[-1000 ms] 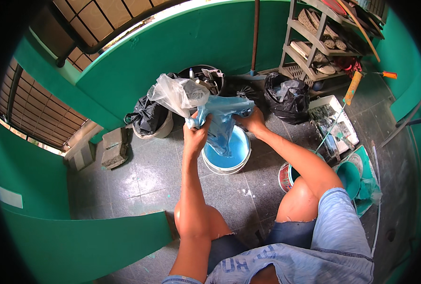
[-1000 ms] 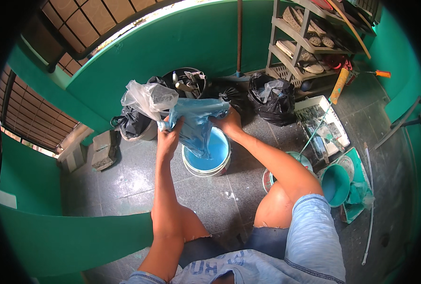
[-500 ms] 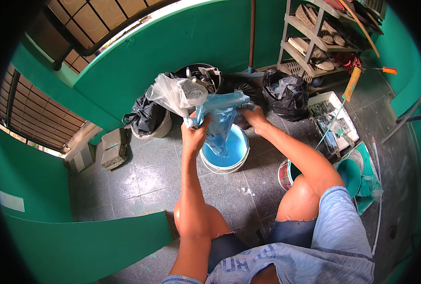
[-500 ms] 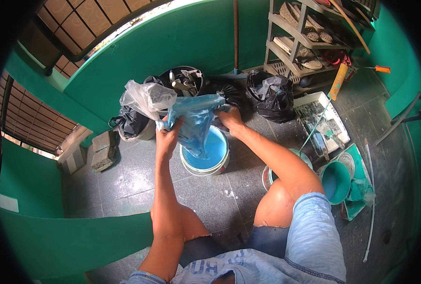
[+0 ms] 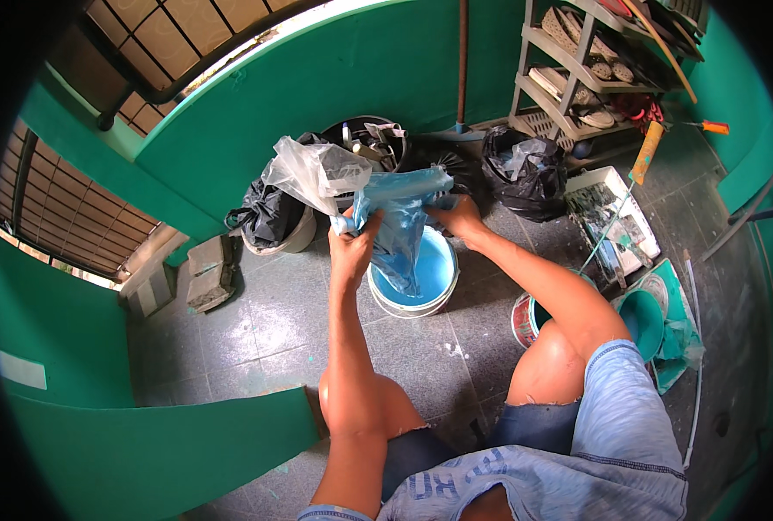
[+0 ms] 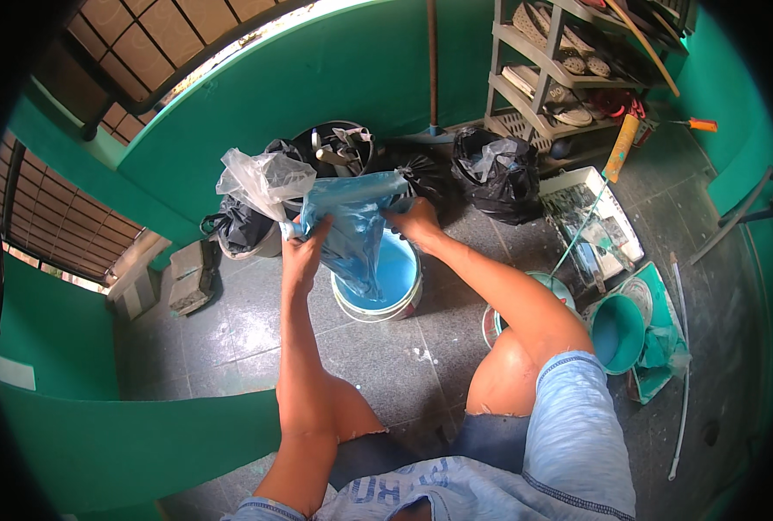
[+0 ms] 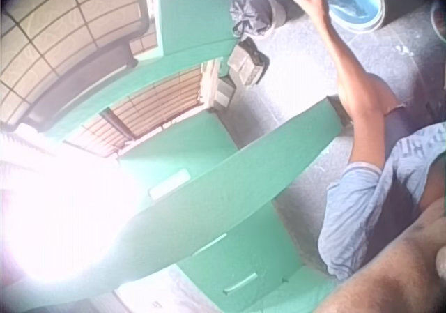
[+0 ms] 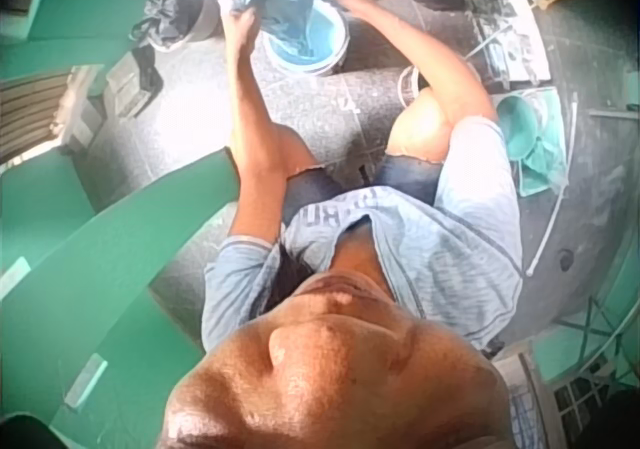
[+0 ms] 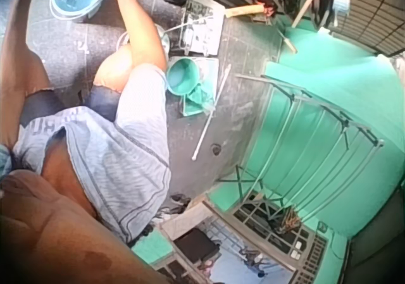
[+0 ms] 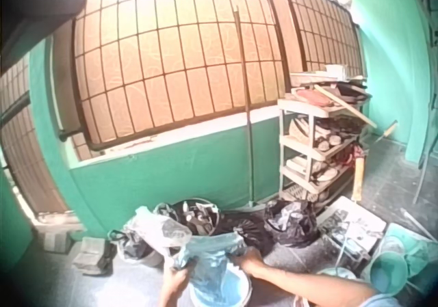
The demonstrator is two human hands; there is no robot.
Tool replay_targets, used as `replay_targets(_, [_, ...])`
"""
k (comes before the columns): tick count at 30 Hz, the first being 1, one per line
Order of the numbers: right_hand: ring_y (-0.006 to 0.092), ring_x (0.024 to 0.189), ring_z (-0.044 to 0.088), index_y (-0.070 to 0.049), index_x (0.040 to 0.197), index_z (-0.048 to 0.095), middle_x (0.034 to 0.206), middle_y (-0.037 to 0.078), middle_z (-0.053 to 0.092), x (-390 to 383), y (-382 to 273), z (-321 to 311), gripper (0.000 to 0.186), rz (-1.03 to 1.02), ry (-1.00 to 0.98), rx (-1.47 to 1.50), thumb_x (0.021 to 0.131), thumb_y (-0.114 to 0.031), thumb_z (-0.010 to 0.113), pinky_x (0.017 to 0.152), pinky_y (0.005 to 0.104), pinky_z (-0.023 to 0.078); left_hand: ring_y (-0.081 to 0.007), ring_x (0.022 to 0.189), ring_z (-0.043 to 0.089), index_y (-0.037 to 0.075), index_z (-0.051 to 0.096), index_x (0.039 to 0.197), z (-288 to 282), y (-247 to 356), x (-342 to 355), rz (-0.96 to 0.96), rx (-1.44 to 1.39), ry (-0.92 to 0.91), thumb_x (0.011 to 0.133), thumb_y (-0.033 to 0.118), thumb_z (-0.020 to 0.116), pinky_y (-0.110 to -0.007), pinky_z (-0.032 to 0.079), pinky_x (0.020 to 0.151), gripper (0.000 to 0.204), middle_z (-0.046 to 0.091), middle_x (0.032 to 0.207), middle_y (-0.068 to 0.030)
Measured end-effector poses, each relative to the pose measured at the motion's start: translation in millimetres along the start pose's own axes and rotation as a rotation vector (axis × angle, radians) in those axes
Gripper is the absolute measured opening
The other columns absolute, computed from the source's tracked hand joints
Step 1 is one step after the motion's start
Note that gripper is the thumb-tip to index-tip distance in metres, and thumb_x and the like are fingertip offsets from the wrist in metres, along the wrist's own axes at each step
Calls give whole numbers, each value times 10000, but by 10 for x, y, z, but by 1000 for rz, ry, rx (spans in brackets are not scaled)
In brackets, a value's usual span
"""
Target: The person pours a blue liquid from a plastic bag into a bucket, then uses a cloth to wipe the inside of the bucket and a smaller container. Finally, they stir the blue liquid in the bucket with their hand.
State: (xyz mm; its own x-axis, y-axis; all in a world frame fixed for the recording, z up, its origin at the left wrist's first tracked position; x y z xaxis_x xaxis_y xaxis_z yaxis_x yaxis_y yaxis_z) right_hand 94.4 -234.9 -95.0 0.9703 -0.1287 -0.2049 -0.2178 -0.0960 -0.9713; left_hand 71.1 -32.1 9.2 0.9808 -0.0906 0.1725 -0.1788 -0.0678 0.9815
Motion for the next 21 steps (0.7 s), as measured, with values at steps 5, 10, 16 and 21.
replay_targets(5, [110,538,563,16,799,635,666,68,619,8,-22,-6,161,-43,-81,64,731,-129,649,485,253,455,-66,689,512,-21,615,956,-64,9,7,6,-12,61,796,132,631,-223,419,645,222,612,777,-6])
replay_targets(10, [95,597,549,5,895,620,722,53,615,-14,-226,34,203,-153,-316,-6,738,-125,620,548,239,450,-64,667,497,-16,619,948,-266,63,45,48,62,119,801,122,625,-224,408,621,201,606,770,1])
replay_targets(16, [94,674,521,-35,1018,582,773,19,584,8,-295,-51,314,-207,-343,52,760,-195,660,650,245,438,-84,716,507,-8,594,984,-282,-14,64,25,-72,118,813,158,630,-236,407,665,241,602,813,-7])
replay_targets(21, [98,708,516,-43,1022,582,804,5,584,-104,-439,51,318,-433,-345,-9,792,-249,655,672,249,432,-105,764,512,10,583,1006,-320,-97,94,-53,-89,107,818,210,635,-264,404,709,280,597,874,-17])
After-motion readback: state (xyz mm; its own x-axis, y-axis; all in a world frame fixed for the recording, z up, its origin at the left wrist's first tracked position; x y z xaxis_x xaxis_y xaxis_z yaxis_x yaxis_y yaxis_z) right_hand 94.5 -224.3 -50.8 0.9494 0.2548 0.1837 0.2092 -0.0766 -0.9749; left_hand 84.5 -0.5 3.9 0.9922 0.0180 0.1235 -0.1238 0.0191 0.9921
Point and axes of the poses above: each hand's wrist, its own x-axis towards the middle knuckle, its own z-axis out of the palm, y = z × x, the point moved 9 cm from there along x, towards the middle knuckle
